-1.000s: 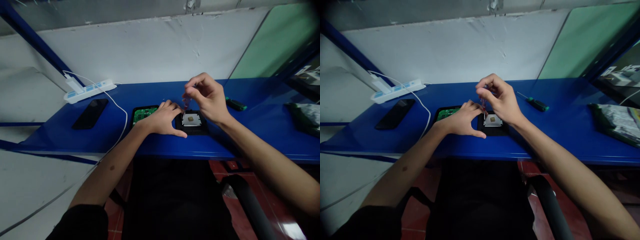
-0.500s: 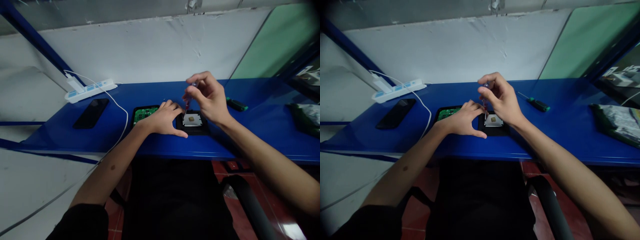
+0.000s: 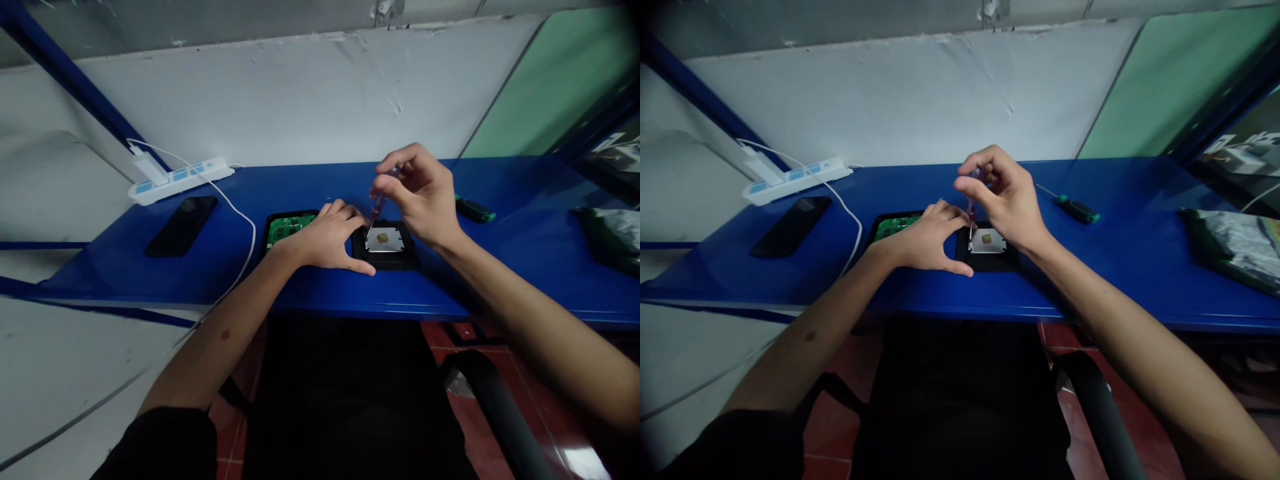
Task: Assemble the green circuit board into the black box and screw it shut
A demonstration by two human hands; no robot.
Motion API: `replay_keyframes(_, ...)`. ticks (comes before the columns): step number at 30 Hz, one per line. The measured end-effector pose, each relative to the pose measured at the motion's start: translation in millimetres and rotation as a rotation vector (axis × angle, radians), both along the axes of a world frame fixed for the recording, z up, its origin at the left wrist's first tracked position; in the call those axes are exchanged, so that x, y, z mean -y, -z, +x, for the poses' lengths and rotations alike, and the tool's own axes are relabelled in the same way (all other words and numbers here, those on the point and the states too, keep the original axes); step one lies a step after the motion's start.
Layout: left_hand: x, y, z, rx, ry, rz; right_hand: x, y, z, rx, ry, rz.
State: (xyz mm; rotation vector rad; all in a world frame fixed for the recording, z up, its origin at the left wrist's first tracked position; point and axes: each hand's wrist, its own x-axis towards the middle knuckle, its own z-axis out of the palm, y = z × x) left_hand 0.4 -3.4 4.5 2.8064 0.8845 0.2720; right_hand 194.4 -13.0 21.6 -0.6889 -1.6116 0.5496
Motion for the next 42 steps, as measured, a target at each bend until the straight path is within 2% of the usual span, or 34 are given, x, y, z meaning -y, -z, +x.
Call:
replay_keyframes(8, -0.5, -0.1, -0.2, -0.006, -0.008, -0.001, 0.5, 3.4, 1.1, -0.022, -0.033, -0.047)
replay_keyframes(15, -0.6, 1.4, 0.3, 0.01, -0.001, 0.009, -1.0, 7.3, 0.0, 0.04, 0.103, 0.059)
replay_keyframes(22, -1.1, 0.9, -0.1, 0.002, 0.0, 0.0, -0.8, 6.9, -1.0, -0.043, 0.03, -0.011)
replay_keyframes(28, -1.0, 1.7, 0.4, 0.0, 0.0, 0.007, -4.2, 8.2, 0.8, 0.01, 0.145, 0.085)
replay_keyframes(36, -0.8, 0.5, -0.2, -0.01, 0.002, -0.002, 0.7, 5.7, -1.1, -0.027, 0.013, -0.013)
replay_keyframes(42, -0.2, 1.0, -0.2, 0.0, -0.002, 0.014, -0.5, 9.2, -1.0, 0.044, 0.134, 0.034)
